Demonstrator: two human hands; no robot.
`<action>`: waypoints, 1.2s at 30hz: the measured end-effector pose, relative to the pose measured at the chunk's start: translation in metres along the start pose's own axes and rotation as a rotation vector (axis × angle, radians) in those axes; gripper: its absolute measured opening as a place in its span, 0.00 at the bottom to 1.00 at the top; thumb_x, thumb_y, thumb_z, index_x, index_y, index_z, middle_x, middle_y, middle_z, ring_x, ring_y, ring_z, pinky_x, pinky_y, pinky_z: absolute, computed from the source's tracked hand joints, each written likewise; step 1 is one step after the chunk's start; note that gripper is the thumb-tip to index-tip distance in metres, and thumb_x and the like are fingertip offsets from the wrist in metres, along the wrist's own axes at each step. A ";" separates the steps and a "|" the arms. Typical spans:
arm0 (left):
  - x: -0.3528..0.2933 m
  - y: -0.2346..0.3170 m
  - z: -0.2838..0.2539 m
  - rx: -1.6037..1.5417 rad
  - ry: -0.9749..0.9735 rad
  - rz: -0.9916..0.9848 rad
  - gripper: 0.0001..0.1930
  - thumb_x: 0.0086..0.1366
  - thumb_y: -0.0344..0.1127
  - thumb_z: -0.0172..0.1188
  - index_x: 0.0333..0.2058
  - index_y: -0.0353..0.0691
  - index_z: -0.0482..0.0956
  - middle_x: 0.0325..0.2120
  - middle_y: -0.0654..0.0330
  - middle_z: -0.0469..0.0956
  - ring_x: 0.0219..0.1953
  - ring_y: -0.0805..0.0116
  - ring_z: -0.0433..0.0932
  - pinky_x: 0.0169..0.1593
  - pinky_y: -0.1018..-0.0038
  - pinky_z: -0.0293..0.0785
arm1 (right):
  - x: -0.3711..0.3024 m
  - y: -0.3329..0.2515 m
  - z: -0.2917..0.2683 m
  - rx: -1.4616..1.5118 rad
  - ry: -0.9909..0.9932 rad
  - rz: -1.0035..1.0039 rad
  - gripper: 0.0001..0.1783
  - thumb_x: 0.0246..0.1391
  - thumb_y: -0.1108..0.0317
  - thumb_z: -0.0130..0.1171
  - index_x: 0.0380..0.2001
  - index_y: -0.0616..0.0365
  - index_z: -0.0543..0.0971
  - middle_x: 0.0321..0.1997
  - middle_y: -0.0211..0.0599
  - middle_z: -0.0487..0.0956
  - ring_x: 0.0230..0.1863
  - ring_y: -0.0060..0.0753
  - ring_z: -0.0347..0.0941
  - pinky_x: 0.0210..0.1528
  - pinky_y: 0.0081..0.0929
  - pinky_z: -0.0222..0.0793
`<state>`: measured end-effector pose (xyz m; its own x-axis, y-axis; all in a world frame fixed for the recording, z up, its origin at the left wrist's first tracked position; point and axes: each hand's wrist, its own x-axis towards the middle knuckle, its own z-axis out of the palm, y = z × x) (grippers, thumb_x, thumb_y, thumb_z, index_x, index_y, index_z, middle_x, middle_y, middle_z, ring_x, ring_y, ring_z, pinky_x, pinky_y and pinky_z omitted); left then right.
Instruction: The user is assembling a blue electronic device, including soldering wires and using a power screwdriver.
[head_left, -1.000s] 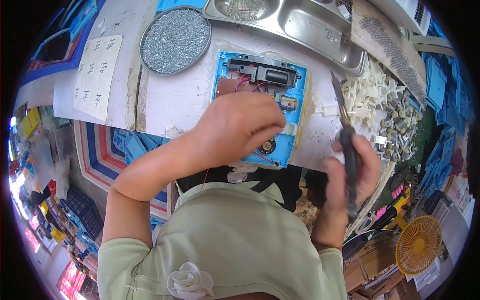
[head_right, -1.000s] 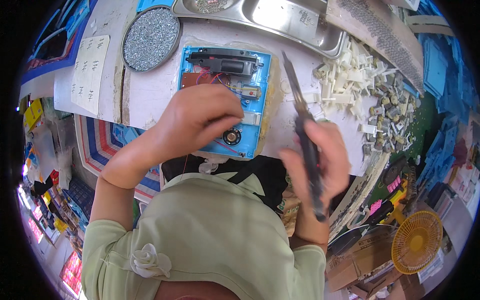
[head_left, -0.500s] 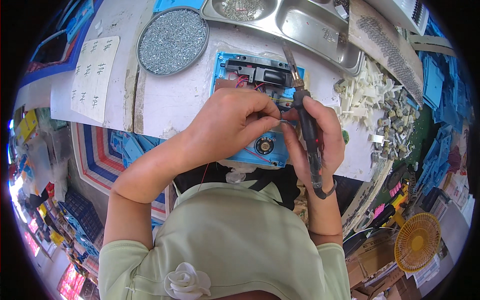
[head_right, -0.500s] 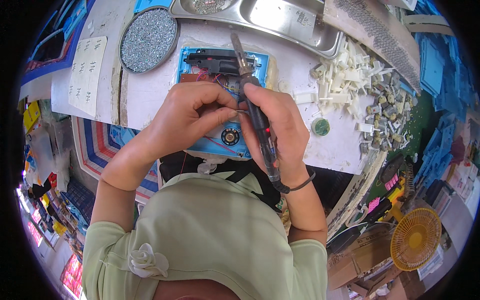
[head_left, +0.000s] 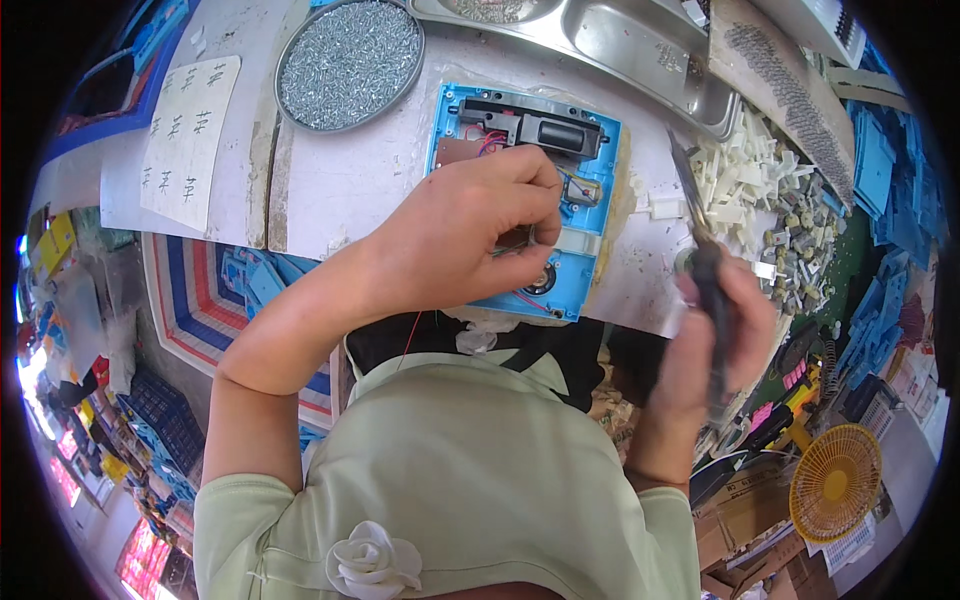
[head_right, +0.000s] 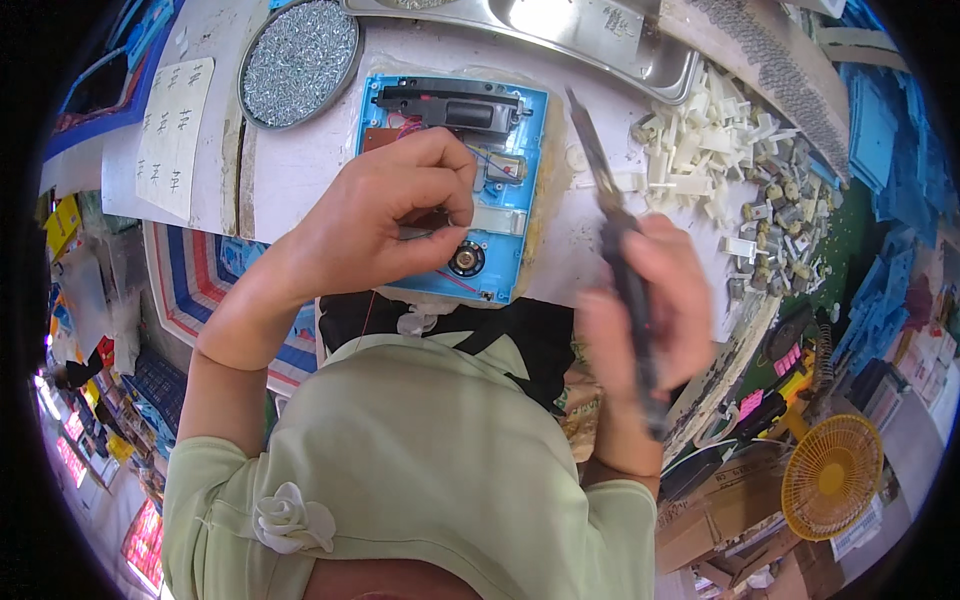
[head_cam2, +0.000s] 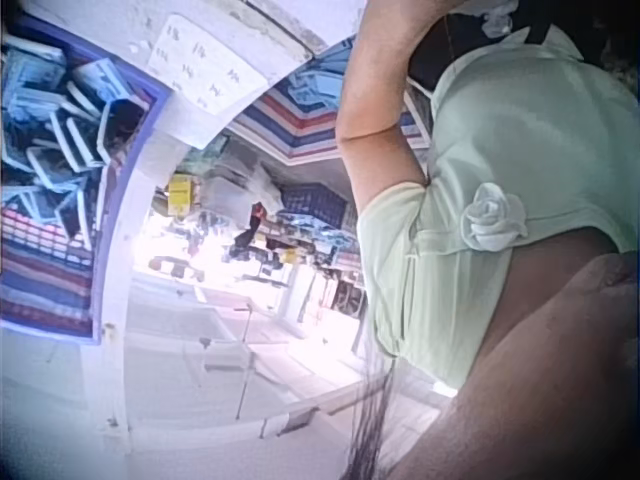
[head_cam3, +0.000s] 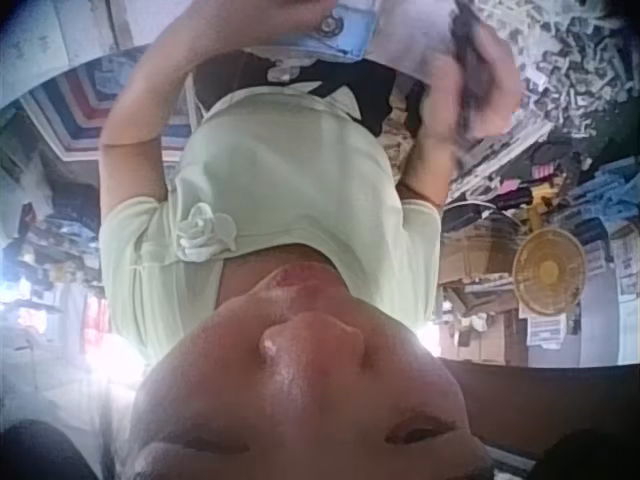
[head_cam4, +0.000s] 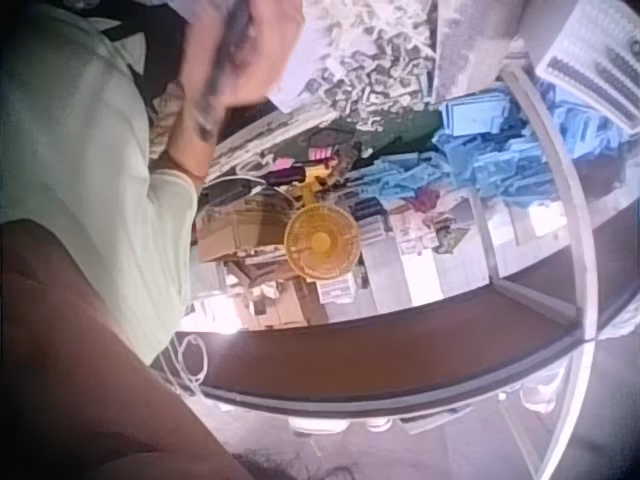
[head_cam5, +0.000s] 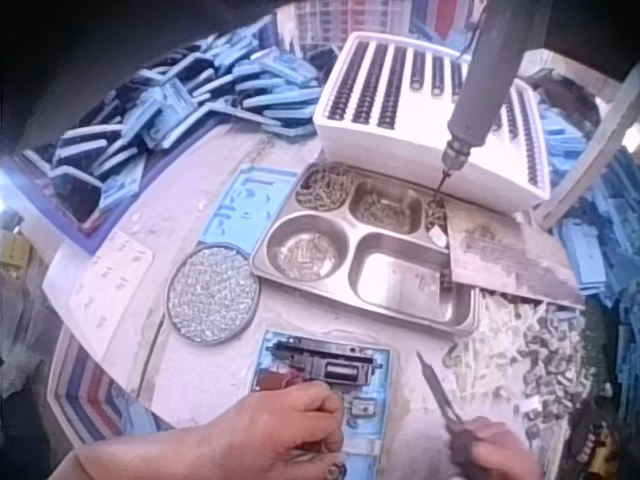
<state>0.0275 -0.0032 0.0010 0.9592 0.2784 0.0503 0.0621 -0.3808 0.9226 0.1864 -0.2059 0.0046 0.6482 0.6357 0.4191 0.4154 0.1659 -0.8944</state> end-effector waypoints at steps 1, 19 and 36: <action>-0.001 -0.002 -0.001 0.047 -0.015 0.029 0.06 0.54 0.23 0.66 0.31 0.37 0.79 0.37 0.59 0.74 0.32 0.68 0.75 0.33 0.75 0.72 | -0.001 0.002 -0.014 0.094 -0.019 0.009 0.20 0.53 0.69 0.69 0.47 0.65 0.78 0.38 0.42 0.78 0.38 0.39 0.72 0.49 0.40 0.68; 0.003 -0.006 -0.009 0.216 -0.144 0.128 0.06 0.51 0.24 0.65 0.27 0.38 0.76 0.42 0.58 0.73 0.36 0.59 0.78 0.38 0.66 0.74 | 0.011 0.017 -0.019 0.161 -0.532 0.072 0.13 0.42 0.71 0.66 0.34 0.64 0.82 0.23 0.37 0.77 0.23 0.38 0.67 0.30 0.33 0.64; 0.007 -0.002 -0.011 0.248 -0.226 0.133 0.07 0.50 0.24 0.65 0.29 0.38 0.77 0.41 0.58 0.72 0.39 0.56 0.78 0.41 0.63 0.74 | 0.014 0.014 -0.016 0.073 -0.553 0.152 0.14 0.39 0.71 0.67 0.33 0.62 0.83 0.21 0.33 0.73 0.22 0.33 0.65 0.26 0.28 0.59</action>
<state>0.0311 0.0098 0.0036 0.9984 0.0204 0.0520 -0.0287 -0.6109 0.7912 0.2117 -0.2066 0.0004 0.2594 0.9527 0.1581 0.2857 0.0807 -0.9549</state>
